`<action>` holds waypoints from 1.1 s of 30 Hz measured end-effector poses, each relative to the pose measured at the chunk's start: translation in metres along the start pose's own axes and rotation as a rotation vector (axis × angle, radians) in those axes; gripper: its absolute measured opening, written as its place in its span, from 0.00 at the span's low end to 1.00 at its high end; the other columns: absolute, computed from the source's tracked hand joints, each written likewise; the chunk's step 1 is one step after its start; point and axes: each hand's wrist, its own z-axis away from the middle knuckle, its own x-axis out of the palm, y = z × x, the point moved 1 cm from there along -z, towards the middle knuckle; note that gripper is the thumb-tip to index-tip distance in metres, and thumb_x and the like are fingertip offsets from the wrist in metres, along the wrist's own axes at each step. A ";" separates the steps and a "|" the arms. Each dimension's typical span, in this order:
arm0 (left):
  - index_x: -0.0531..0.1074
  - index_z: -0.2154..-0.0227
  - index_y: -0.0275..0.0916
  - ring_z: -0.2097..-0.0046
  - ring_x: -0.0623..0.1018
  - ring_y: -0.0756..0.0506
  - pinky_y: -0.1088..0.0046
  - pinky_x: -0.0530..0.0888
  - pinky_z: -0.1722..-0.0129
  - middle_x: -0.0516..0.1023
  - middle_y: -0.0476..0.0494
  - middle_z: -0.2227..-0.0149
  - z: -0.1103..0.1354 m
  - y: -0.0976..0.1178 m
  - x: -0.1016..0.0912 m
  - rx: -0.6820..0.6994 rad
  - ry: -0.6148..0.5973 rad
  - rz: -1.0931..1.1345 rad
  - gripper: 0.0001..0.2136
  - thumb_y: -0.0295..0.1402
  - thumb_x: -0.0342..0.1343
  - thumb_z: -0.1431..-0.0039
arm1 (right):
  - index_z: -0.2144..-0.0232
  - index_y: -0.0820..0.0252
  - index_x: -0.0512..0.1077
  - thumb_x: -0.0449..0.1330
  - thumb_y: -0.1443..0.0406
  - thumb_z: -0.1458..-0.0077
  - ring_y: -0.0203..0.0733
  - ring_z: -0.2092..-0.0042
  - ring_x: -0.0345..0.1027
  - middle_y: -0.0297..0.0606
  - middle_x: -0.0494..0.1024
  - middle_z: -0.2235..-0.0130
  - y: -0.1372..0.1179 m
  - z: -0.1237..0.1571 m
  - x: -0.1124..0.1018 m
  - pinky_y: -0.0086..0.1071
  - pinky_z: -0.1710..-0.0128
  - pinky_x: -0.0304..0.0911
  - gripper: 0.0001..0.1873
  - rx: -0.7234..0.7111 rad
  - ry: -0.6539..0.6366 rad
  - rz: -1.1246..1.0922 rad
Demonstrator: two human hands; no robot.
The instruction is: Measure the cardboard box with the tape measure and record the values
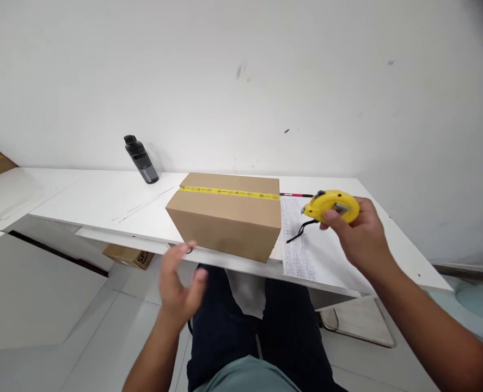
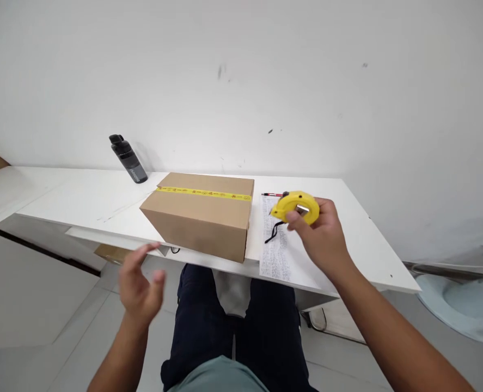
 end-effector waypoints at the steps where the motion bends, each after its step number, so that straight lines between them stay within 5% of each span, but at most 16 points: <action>1: 0.67 0.39 0.43 0.48 0.81 0.44 0.60 0.75 0.41 0.82 0.40 0.50 -0.003 0.018 0.004 0.163 -0.071 0.011 0.22 0.38 0.61 0.33 | 0.56 0.51 0.65 0.75 0.50 0.52 0.38 0.69 0.74 0.33 0.79 0.62 -0.016 0.018 0.001 0.35 0.68 0.74 0.29 0.015 -0.115 -0.034; 3: 0.71 0.46 0.40 0.53 0.83 0.46 0.60 0.73 0.39 0.84 0.41 0.56 -0.010 0.046 0.016 0.395 -0.133 0.004 0.18 0.38 0.63 0.34 | 0.56 0.49 0.63 0.73 0.52 0.48 0.35 0.73 0.73 0.32 0.79 0.61 -0.042 0.052 0.006 0.33 0.71 0.75 0.27 0.072 -0.379 -0.117; 6: 0.74 0.55 0.37 0.60 0.83 0.49 0.61 0.70 0.38 0.85 0.43 0.62 -0.020 0.066 0.033 0.492 -0.101 0.008 0.11 0.38 0.63 0.34 | 0.57 0.50 0.60 0.71 0.51 0.45 0.33 0.75 0.70 0.32 0.77 0.63 -0.064 0.084 0.016 0.30 0.76 0.71 0.26 0.147 -0.704 -0.167; 11: 0.75 0.59 0.37 0.62 0.83 0.50 0.62 0.69 0.38 0.86 0.45 0.65 -0.027 0.068 0.037 0.529 -0.063 0.037 0.02 0.28 0.58 0.32 | 0.56 0.50 0.59 0.69 0.51 0.42 0.31 0.73 0.66 0.29 0.72 0.66 -0.071 0.093 0.023 0.28 0.73 0.70 0.25 0.255 -0.866 -0.169; 15: 0.73 0.59 0.43 0.63 0.83 0.50 0.62 0.68 0.38 0.86 0.49 0.63 -0.041 0.033 0.015 0.505 -0.016 -0.176 0.08 0.22 0.54 0.34 | 0.57 0.51 0.59 0.72 0.50 0.46 0.32 0.74 0.66 0.29 0.72 0.68 -0.076 0.083 0.020 0.29 0.75 0.69 0.28 0.212 -0.776 -0.156; 19: 0.71 0.55 0.43 0.54 0.83 0.43 0.60 0.72 0.47 0.86 0.41 0.58 -0.070 -0.048 -0.017 0.213 0.063 -0.419 0.08 0.26 0.54 0.34 | 0.59 0.51 0.64 0.78 0.52 0.56 0.33 0.75 0.66 0.30 0.74 0.68 -0.085 0.049 0.003 0.28 0.79 0.66 0.31 0.091 -0.526 -0.070; 24: 0.75 0.57 0.38 0.53 0.82 0.38 0.59 0.72 0.51 0.85 0.35 0.55 -0.087 -0.139 -0.053 -0.001 -0.171 -0.631 0.13 0.39 0.49 0.29 | 0.60 0.52 0.72 0.79 0.53 0.59 0.35 0.70 0.68 0.33 0.77 0.64 -0.076 0.003 -0.018 0.28 0.77 0.66 0.27 0.055 -0.355 -0.033; 28: 0.75 0.60 0.39 0.52 0.82 0.39 0.62 0.73 0.52 0.85 0.36 0.54 -0.082 -0.167 -0.066 -0.001 -0.184 -0.626 0.12 0.42 0.52 0.30 | 0.57 0.52 0.75 0.79 0.54 0.57 0.37 0.67 0.69 0.36 0.79 0.60 -0.054 -0.011 -0.018 0.28 0.76 0.66 0.27 0.060 -0.316 -0.040; 33: 0.77 0.61 0.41 0.54 0.84 0.40 0.64 0.74 0.54 0.86 0.40 0.56 -0.081 -0.170 -0.068 0.086 -0.161 -0.628 0.09 0.39 0.56 0.32 | 0.54 0.51 0.74 0.77 0.53 0.53 0.35 0.68 0.68 0.35 0.79 0.59 -0.039 -0.013 -0.014 0.28 0.76 0.66 0.27 0.059 -0.319 -0.033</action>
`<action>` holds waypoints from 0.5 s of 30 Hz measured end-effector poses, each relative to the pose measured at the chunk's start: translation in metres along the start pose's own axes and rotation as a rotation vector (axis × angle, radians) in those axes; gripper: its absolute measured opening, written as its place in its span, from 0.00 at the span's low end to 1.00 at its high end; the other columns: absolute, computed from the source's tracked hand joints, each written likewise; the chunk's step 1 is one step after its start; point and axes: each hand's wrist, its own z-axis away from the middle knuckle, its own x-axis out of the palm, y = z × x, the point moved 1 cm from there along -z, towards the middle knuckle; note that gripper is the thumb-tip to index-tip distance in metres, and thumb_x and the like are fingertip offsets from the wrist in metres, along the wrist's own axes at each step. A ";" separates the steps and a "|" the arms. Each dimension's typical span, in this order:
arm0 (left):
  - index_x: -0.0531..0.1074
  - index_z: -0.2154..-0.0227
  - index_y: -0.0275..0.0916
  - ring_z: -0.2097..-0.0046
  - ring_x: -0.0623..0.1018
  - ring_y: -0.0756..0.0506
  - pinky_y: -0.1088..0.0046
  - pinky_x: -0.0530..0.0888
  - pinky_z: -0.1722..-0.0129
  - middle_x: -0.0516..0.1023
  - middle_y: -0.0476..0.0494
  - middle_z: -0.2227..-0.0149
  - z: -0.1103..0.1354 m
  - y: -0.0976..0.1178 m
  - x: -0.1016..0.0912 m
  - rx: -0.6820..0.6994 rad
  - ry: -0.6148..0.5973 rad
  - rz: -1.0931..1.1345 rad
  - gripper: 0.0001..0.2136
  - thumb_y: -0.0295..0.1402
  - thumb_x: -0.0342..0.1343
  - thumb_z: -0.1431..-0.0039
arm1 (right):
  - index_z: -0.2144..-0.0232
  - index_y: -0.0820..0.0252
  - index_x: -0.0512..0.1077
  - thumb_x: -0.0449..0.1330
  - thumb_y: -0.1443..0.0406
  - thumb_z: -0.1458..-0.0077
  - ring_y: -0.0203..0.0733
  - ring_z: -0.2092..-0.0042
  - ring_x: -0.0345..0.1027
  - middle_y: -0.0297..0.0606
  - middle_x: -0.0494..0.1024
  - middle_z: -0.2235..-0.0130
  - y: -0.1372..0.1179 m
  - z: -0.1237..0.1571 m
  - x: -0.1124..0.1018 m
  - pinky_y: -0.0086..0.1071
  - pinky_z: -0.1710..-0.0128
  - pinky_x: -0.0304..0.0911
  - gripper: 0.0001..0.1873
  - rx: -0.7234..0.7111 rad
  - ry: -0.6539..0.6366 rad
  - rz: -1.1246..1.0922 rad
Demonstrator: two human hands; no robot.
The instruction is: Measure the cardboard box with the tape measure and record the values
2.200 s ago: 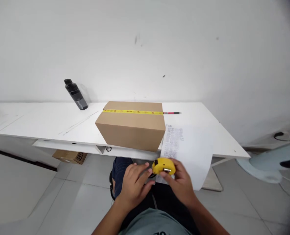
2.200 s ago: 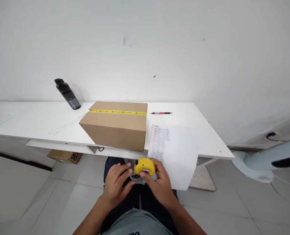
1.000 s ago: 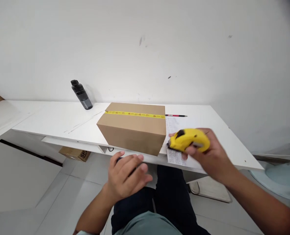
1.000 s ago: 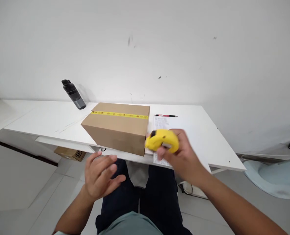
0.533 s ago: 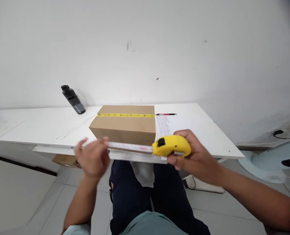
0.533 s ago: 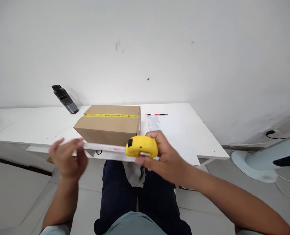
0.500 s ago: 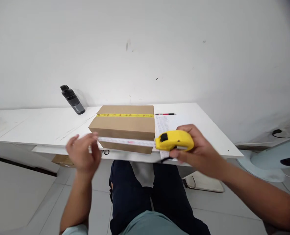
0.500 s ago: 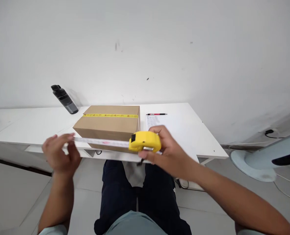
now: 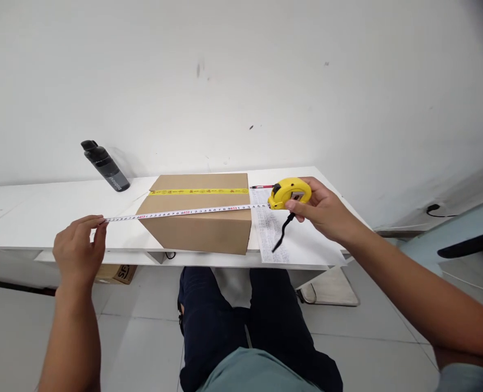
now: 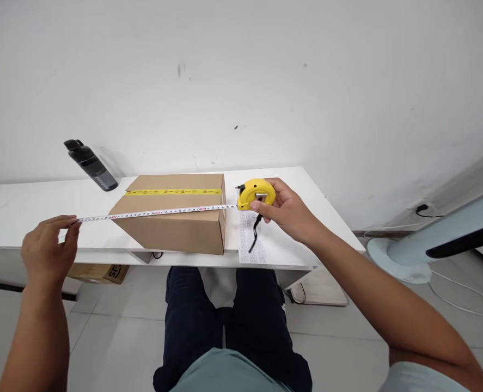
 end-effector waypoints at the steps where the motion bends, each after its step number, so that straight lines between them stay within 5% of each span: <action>1: 0.77 0.62 0.41 0.54 0.85 0.40 0.65 0.74 0.55 0.87 0.41 0.56 -0.002 0.000 -0.001 0.016 0.002 -0.005 0.09 0.39 0.56 0.32 | 0.54 0.51 0.74 0.77 0.53 0.53 0.35 0.68 0.68 0.35 0.79 0.59 0.000 0.001 0.001 0.27 0.76 0.66 0.27 0.000 0.002 0.004; 8: 0.78 0.62 0.43 0.58 0.85 0.44 0.66 0.76 0.56 0.87 0.47 0.58 -0.024 0.015 -0.008 0.039 -0.050 0.051 0.10 0.42 0.57 0.32 | 0.55 0.52 0.73 0.76 0.53 0.51 0.35 0.69 0.69 0.35 0.78 0.61 -0.010 0.017 0.002 0.29 0.76 0.69 0.25 -0.014 -0.020 0.033; 15: 0.79 0.58 0.43 0.56 0.85 0.45 0.66 0.77 0.52 0.87 0.48 0.57 -0.036 0.046 0.007 0.107 -0.159 0.188 0.10 0.41 0.56 0.31 | 0.54 0.52 0.72 0.76 0.52 0.51 0.40 0.66 0.72 0.38 0.78 0.58 -0.012 0.032 0.009 0.34 0.74 0.73 0.26 -0.026 -0.004 0.070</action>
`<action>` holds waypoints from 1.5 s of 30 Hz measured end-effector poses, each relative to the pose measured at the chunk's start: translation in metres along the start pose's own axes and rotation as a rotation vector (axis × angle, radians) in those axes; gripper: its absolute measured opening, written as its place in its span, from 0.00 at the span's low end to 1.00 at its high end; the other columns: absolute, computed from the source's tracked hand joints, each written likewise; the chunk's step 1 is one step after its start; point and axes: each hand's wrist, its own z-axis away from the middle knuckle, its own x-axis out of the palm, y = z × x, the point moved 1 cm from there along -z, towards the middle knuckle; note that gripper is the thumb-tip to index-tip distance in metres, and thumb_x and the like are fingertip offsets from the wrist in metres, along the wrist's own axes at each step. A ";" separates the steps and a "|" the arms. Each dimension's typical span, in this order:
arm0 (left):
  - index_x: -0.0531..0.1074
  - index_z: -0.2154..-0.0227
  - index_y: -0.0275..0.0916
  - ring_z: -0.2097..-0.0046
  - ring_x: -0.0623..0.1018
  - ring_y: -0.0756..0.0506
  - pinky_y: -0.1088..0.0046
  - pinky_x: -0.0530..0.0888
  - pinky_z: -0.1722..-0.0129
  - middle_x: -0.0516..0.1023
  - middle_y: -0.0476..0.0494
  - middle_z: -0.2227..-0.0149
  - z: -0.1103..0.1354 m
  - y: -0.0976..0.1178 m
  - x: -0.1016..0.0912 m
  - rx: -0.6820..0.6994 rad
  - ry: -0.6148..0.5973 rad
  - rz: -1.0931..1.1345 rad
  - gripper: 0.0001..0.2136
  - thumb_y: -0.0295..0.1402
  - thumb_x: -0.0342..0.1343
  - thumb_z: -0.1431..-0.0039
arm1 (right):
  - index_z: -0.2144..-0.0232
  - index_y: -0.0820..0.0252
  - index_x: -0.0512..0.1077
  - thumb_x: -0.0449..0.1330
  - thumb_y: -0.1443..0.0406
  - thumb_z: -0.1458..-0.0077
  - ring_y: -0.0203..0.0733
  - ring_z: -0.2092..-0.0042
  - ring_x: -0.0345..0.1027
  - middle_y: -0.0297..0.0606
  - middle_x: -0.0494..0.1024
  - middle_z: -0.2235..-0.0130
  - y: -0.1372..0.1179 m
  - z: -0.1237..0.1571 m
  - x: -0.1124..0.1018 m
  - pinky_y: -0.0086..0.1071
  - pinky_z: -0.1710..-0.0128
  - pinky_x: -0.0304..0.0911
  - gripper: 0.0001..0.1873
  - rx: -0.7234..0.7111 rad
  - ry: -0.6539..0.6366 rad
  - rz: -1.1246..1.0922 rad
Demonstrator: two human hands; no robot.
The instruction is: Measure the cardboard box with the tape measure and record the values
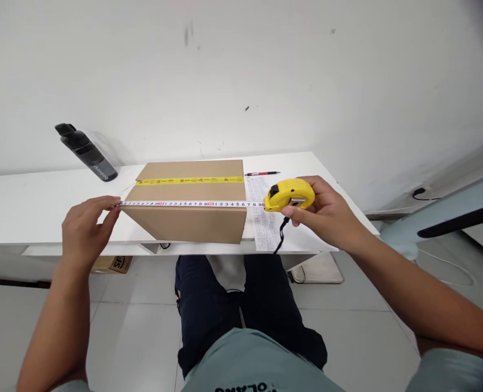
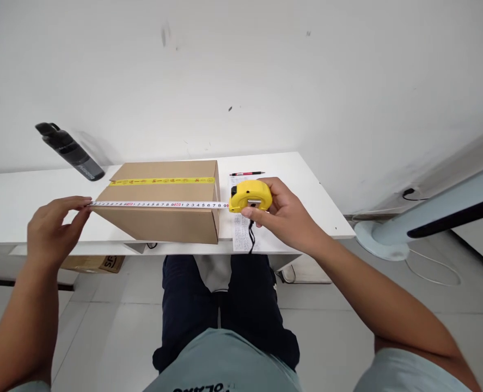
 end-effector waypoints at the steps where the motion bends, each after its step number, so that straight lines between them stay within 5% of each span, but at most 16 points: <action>1: 0.79 0.57 0.44 0.56 0.85 0.45 0.66 0.77 0.52 0.87 0.49 0.56 0.000 0.001 0.001 0.011 -0.003 -0.019 0.10 0.40 0.55 0.31 | 0.55 0.52 0.71 0.75 0.52 0.51 0.40 0.66 0.72 0.38 0.78 0.59 0.000 0.001 0.002 0.34 0.74 0.73 0.26 -0.004 0.002 -0.001; 9: 0.77 0.45 0.44 0.50 0.84 0.42 0.63 0.77 0.50 0.83 0.45 0.45 0.010 0.018 -0.008 0.142 -0.016 -0.022 0.18 0.32 0.56 0.38 | 0.53 0.53 0.70 0.72 0.53 0.46 0.41 0.63 0.72 0.37 0.75 0.57 0.004 -0.005 0.019 0.35 0.70 0.72 0.23 -0.109 -0.075 0.067; 17: 0.79 0.49 0.44 0.50 0.85 0.41 0.62 0.78 0.50 0.84 0.43 0.47 0.009 0.028 -0.008 0.088 0.006 0.019 0.13 0.36 0.59 0.35 | 0.52 0.52 0.70 0.72 0.52 0.45 0.42 0.62 0.72 0.38 0.76 0.56 0.005 -0.011 0.024 0.35 0.70 0.73 0.24 -0.103 -0.100 0.069; 27: 0.77 0.44 0.49 0.48 0.83 0.40 0.63 0.78 0.56 0.83 0.47 0.44 0.004 0.031 -0.018 0.024 -0.105 -0.031 0.16 0.41 0.56 0.32 | 0.55 0.52 0.71 0.73 0.49 0.49 0.48 0.58 0.74 0.39 0.78 0.57 0.008 -0.017 0.017 0.44 0.58 0.74 0.26 -0.177 -0.093 0.146; 34: 0.78 0.45 0.48 0.50 0.84 0.40 0.62 0.78 0.56 0.83 0.48 0.45 0.003 0.033 -0.017 0.002 -0.098 -0.064 0.17 0.34 0.52 0.33 | 0.53 0.50 0.73 0.74 0.48 0.51 0.47 0.56 0.75 0.39 0.78 0.53 0.011 -0.023 0.008 0.43 0.54 0.74 0.28 -0.157 -0.099 0.132; 45: 0.77 0.44 0.51 0.46 0.82 0.42 0.62 0.78 0.50 0.82 0.53 0.44 0.007 0.032 -0.012 -0.099 -0.097 0.031 0.21 0.29 0.49 0.35 | 0.50 0.51 0.68 0.69 0.49 0.43 0.42 0.58 0.72 0.38 0.75 0.54 0.017 -0.023 0.023 0.38 0.59 0.73 0.25 -0.151 -0.136 0.047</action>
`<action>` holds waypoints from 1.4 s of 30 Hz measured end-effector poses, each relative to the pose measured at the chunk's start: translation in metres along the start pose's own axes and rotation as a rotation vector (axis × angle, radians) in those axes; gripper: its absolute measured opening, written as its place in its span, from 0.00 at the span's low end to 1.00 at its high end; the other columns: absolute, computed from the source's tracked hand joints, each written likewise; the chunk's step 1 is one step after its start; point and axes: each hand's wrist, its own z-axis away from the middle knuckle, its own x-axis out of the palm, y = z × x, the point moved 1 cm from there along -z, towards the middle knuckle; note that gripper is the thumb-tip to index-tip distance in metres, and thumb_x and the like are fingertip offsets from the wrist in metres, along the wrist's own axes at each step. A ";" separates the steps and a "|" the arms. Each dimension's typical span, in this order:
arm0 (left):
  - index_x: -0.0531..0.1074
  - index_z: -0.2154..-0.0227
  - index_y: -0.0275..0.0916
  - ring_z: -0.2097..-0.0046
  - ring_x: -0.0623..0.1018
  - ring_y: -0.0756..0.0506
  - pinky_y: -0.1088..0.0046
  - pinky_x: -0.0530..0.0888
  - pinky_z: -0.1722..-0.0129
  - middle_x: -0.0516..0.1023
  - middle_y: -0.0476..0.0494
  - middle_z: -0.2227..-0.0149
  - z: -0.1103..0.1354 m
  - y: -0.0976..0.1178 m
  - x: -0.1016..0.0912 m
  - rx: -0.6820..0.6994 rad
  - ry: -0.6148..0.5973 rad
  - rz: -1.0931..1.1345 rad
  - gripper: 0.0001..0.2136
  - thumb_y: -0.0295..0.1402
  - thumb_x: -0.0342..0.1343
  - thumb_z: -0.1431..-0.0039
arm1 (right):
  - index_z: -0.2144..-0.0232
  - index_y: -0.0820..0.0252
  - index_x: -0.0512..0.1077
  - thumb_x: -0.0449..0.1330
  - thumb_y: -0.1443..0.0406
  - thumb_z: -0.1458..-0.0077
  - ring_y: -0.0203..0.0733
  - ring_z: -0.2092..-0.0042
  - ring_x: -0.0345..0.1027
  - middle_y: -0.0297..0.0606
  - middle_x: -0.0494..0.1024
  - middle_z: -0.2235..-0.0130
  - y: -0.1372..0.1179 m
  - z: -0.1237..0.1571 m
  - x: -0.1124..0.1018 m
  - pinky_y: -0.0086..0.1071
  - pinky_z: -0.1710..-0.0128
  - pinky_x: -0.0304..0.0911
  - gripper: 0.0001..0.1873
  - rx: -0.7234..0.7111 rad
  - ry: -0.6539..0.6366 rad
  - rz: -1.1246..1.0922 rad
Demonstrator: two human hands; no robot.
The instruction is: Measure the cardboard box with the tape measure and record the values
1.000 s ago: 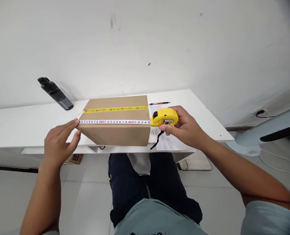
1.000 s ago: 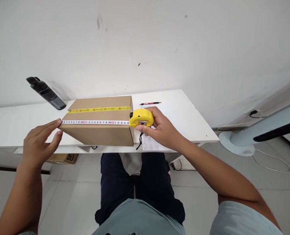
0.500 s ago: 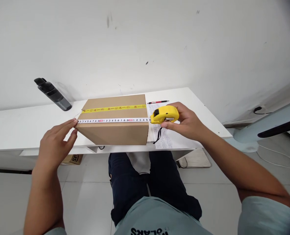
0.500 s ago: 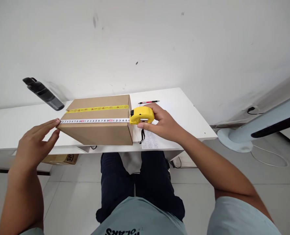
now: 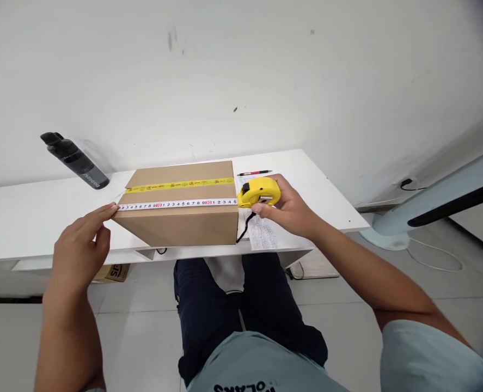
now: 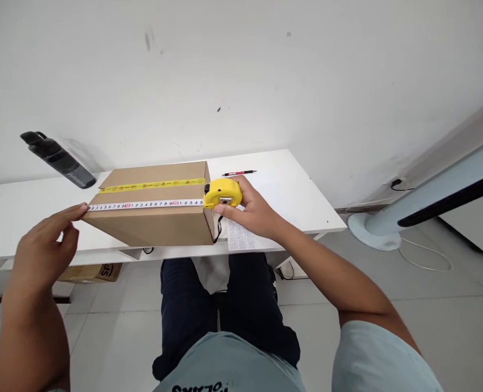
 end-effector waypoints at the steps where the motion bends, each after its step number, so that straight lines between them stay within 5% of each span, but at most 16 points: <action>1: 0.77 0.45 0.51 0.46 0.82 0.42 0.62 0.78 0.50 0.82 0.53 0.44 0.000 0.000 0.000 -0.009 0.001 0.009 0.21 0.29 0.48 0.35 | 0.50 0.51 0.67 0.70 0.49 0.43 0.42 0.58 0.72 0.37 0.75 0.54 0.001 0.000 0.001 0.37 0.59 0.73 0.26 0.004 0.000 -0.014; 11: 0.76 0.41 0.48 0.40 0.79 0.37 0.52 0.76 0.40 0.78 0.45 0.39 0.004 0.010 0.008 0.021 0.105 0.050 0.23 0.26 0.52 0.37 | 0.51 0.51 0.67 0.70 0.51 0.43 0.40 0.59 0.72 0.35 0.76 0.55 0.006 0.000 0.005 0.35 0.59 0.71 0.24 -0.013 0.019 -0.103; 21: 0.74 0.40 0.53 0.45 0.82 0.40 0.57 0.79 0.45 0.79 0.53 0.40 0.010 0.006 0.017 0.027 0.166 -0.024 0.26 0.24 0.54 0.39 | 0.52 0.52 0.67 0.70 0.48 0.45 0.41 0.59 0.73 0.36 0.77 0.56 0.015 0.001 0.007 0.36 0.59 0.72 0.26 -0.067 0.080 -0.068; 28: 0.78 0.45 0.43 0.44 0.82 0.41 0.59 0.77 0.42 0.81 0.44 0.42 0.017 0.010 0.015 0.014 0.091 0.035 0.21 0.24 0.52 0.39 | 0.54 0.49 0.71 0.74 0.52 0.49 0.40 0.64 0.73 0.36 0.79 0.57 0.029 0.013 0.007 0.33 0.68 0.72 0.24 -0.008 0.199 -0.032; 33: 0.81 0.49 0.45 0.39 0.79 0.42 0.57 0.73 0.35 0.82 0.46 0.44 0.020 0.007 0.020 -0.253 0.052 0.464 0.16 0.32 0.53 0.35 | 0.58 0.48 0.72 0.77 0.52 0.55 0.37 0.71 0.69 0.33 0.80 0.63 0.033 0.015 0.009 0.31 0.74 0.71 0.26 0.020 0.263 -0.099; 37: 0.80 0.46 0.44 0.36 0.76 0.36 0.55 0.76 0.40 0.78 0.42 0.38 0.025 0.005 0.031 -0.495 -0.021 1.000 0.19 0.45 0.57 0.35 | 0.59 0.46 0.73 0.78 0.53 0.57 0.41 0.72 0.70 0.34 0.80 0.63 0.032 0.017 0.008 0.35 0.76 0.71 0.25 0.053 0.297 -0.114; 42: 0.74 0.39 0.47 0.32 0.70 0.34 0.55 0.74 0.39 0.71 0.41 0.32 0.033 0.009 0.037 -0.563 -0.093 1.289 0.26 0.51 0.57 0.36 | 0.59 0.42 0.74 0.77 0.54 0.54 0.45 0.71 0.70 0.36 0.79 0.63 0.035 0.013 -0.002 0.40 0.77 0.70 0.22 0.055 0.227 -0.122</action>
